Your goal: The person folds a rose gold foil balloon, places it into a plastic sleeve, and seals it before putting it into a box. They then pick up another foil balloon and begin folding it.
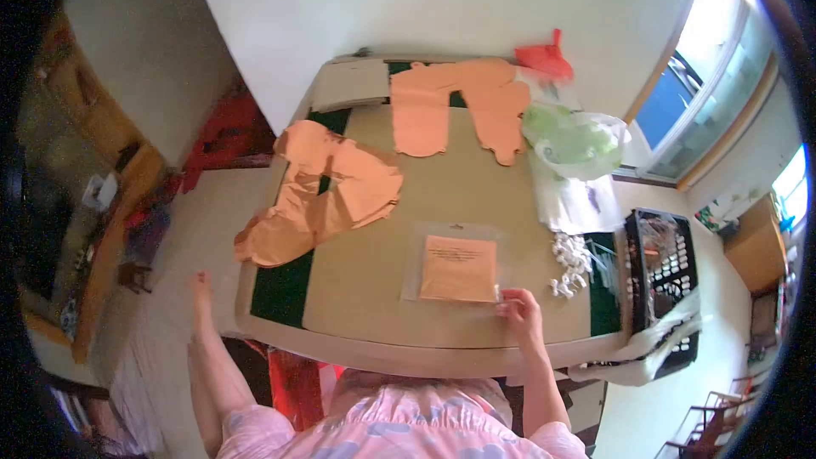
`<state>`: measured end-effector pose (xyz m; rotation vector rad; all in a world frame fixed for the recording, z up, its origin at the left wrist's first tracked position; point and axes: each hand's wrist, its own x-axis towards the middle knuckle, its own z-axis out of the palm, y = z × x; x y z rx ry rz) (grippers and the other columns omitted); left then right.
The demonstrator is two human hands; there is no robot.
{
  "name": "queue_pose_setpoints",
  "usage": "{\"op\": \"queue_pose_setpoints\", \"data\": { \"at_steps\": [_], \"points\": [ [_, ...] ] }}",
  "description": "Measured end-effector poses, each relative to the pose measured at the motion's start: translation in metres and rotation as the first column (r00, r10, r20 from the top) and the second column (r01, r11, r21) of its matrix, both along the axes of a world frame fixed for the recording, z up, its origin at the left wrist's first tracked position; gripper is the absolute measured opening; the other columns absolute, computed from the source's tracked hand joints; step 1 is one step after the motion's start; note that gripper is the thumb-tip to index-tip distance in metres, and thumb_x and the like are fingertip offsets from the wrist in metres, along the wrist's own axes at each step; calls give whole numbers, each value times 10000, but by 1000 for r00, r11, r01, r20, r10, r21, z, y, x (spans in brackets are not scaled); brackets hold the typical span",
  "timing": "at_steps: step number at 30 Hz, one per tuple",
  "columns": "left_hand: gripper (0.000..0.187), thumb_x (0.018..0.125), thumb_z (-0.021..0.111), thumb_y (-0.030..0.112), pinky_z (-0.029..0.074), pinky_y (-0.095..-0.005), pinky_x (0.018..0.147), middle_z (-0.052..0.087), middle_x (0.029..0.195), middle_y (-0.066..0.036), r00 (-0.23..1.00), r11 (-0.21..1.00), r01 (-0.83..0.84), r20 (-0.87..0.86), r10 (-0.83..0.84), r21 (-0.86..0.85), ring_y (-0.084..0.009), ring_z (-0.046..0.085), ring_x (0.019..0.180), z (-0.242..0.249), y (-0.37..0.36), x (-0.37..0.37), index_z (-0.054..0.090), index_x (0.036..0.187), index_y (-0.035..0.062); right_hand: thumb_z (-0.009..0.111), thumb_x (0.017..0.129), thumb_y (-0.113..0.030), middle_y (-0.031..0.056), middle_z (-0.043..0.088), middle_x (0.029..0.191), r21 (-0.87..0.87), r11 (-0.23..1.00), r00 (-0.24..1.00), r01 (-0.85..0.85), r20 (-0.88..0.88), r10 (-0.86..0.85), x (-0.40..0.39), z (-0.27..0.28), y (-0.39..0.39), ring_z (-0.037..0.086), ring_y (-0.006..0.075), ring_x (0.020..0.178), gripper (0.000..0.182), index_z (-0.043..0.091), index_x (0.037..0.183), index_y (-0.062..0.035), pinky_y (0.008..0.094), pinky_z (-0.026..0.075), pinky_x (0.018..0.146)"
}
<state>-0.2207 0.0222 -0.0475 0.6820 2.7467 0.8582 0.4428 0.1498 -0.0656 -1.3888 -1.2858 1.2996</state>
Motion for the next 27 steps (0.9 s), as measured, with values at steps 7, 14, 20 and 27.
{"op": "queue_pose_setpoints", "data": {
  "at_steps": [7,14,20,27],
  "points": [
    [116,906,570,137,487,-411,733,596,954,-118,850,916,392,-415,-324,87,-303,607,869,66,45,172,586,985,54,554,783,134,96,510,1086,198,957,931,-214,336,139,-9,39,-18,588,163,980,368,595,1111,-26,272,525,789],
    [154,788,688,131,451,-427,904,616,1096,-104,393,394,913,-499,-773,109,-307,566,1066,59,79,266,638,925,82,670,782,9,135,566,1042,432,865,798,-255,599,-64,-11,33,-12,596,283,931,150,646,921,-42,342,518,755],
    [464,979,489,295,292,-385,1113,452,1411,-129,937,917,322,55,-344,236,-279,411,1312,95,46,41,442,1385,75,670,787,3,134,575,1016,479,859,831,-181,542,-127,-11,27,-11,592,281,916,90,630,861,-28,340,509,745],
    [531,922,575,310,369,-392,1044,514,1334,-126,794,867,-13,532,-294,499,-249,480,1236,21,0,-122,442,1379,74,681,755,1,152,585,992,438,893,857,-106,496,-141,-16,26,-14,574,331,909,121,616,852,-30,386,491,770]
  ]
}}
